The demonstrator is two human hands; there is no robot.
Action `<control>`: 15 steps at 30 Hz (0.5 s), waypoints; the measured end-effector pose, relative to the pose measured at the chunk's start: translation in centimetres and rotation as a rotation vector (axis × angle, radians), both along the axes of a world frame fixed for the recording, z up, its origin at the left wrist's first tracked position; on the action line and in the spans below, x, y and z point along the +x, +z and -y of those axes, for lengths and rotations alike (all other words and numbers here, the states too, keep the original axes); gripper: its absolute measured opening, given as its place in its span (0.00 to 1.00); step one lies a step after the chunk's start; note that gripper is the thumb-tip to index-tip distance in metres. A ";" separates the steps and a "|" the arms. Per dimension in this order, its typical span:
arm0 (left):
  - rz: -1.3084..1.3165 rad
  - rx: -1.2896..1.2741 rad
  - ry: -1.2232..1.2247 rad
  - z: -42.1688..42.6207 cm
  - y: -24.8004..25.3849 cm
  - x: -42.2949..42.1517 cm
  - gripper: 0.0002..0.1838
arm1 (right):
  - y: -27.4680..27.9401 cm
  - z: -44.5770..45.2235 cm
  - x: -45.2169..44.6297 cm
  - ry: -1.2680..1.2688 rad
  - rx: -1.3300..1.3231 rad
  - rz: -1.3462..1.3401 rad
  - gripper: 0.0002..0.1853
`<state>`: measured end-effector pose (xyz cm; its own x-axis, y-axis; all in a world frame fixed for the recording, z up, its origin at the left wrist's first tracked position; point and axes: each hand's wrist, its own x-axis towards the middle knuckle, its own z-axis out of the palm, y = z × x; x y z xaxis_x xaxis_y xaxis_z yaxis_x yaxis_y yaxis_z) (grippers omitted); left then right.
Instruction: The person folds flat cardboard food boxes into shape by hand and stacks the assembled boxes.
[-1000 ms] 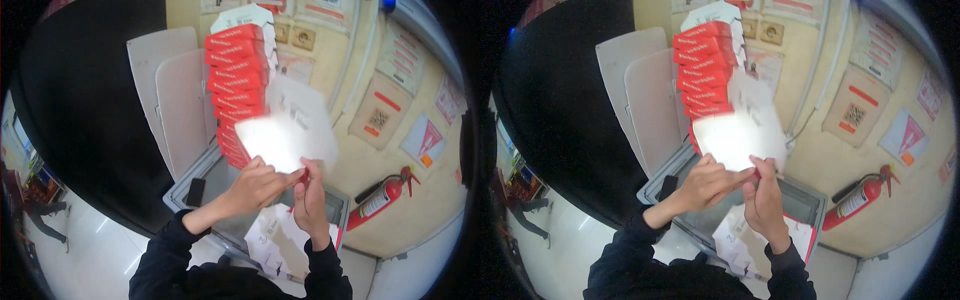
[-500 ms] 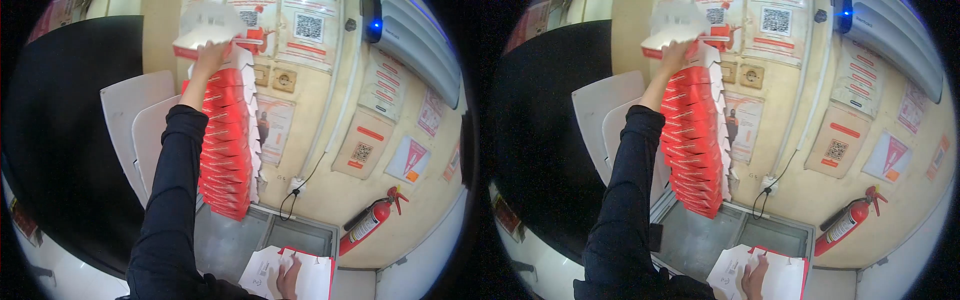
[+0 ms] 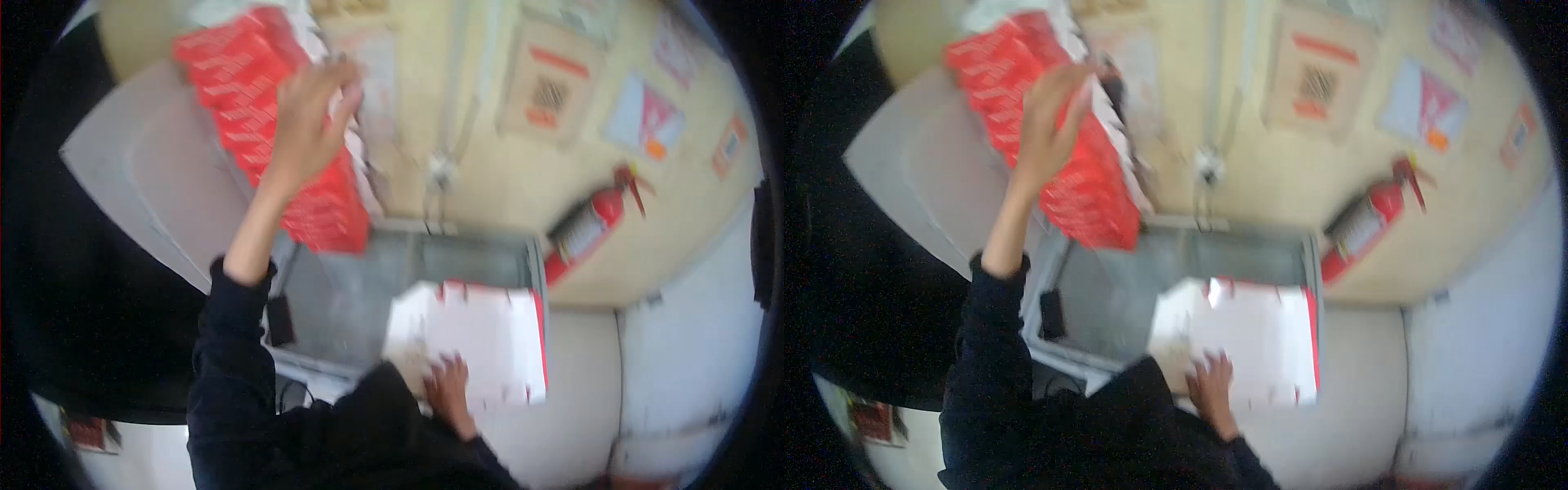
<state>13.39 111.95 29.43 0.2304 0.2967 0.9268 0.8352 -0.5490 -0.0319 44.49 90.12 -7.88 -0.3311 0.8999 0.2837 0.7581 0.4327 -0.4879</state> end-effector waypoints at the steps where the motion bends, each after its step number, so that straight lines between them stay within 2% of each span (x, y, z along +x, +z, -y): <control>1: -0.028 -0.202 -0.095 3.1 -5.3 3.3 0.12 | 1.6 -0.3 0.5 0.017 -0.045 -0.120 0.21; 2: -0.063 -0.384 -0.186 6.0 -10.2 6.3 0.11 | -0.3 -0.5 1.9 -0.016 -0.011 -0.215 0.19; 4: 0.015 -0.887 -0.410 10.5 -19.3 12.3 0.11 | 3.8 -0.8 4.8 -0.136 0.017 -0.338 0.13; 5: 0.048 -1.114 -0.538 12.5 -23.5 15.0 0.15 | 5.5 -1.0 6.8 -0.188 0.049 -0.400 0.12; 7: -0.125 -1.215 -0.499 17.0 -29.6 20.2 0.20 | 6.9 -1.1 10.9 -0.313 0.064 -0.454 0.16; 10: -0.404 -1.129 -0.305 21.2 -32.5 25.2 0.22 | 6.5 -1.0 16.6 -0.324 -0.132 -0.468 0.18; 14: -0.518 -1.271 -0.236 20.7 -35.4 26.9 0.21 | 5.9 0.1 20.6 -0.170 -0.370 -0.413 0.19; 15: -0.514 -1.334 -0.245 20.3 -34.6 26.8 0.19 | 5.7 0.3 21.1 -0.112 -0.354 -0.434 0.18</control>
